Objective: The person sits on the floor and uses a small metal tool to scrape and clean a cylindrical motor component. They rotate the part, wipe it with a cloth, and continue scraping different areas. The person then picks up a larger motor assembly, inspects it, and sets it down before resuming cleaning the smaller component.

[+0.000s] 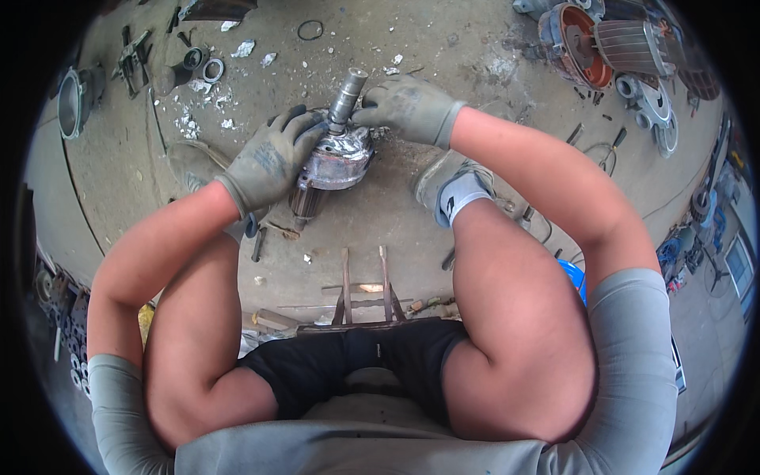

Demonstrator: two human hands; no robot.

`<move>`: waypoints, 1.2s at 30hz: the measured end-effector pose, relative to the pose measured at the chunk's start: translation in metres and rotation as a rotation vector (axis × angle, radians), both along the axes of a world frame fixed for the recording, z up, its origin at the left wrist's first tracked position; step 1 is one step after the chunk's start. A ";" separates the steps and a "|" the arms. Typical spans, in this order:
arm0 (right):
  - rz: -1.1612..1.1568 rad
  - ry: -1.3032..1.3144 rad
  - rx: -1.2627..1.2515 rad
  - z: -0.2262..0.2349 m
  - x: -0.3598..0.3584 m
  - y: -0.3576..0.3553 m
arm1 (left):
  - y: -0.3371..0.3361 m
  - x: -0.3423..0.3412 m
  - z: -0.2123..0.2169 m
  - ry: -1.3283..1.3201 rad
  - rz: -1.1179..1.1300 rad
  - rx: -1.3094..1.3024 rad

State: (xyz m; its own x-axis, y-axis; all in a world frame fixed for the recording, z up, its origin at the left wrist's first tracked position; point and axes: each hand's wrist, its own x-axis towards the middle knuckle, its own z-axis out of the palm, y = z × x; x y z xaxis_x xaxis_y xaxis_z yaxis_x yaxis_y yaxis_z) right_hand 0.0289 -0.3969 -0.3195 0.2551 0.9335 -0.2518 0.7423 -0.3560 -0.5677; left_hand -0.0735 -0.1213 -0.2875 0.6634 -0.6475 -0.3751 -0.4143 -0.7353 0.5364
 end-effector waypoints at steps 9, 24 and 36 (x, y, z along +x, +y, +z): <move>-0.563 0.589 -0.439 0.045 -0.017 0.028 | -0.005 0.000 0.003 -0.025 -0.018 0.023; -0.672 0.832 -0.357 0.029 -0.022 0.019 | -0.008 0.001 0.004 -0.032 -0.026 0.029; -0.879 1.559 -0.643 0.049 -0.020 0.008 | -0.009 -0.002 0.004 -0.024 -0.022 0.022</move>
State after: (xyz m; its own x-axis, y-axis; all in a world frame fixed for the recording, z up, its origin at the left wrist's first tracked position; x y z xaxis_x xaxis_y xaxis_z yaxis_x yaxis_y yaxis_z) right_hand 0.0092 -0.3890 -0.2710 -0.2261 0.3686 -0.9017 -0.7116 -0.6946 -0.1055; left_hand -0.0751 -0.1300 -0.2831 0.6577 -0.6540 -0.3737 -0.4432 -0.7371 0.5101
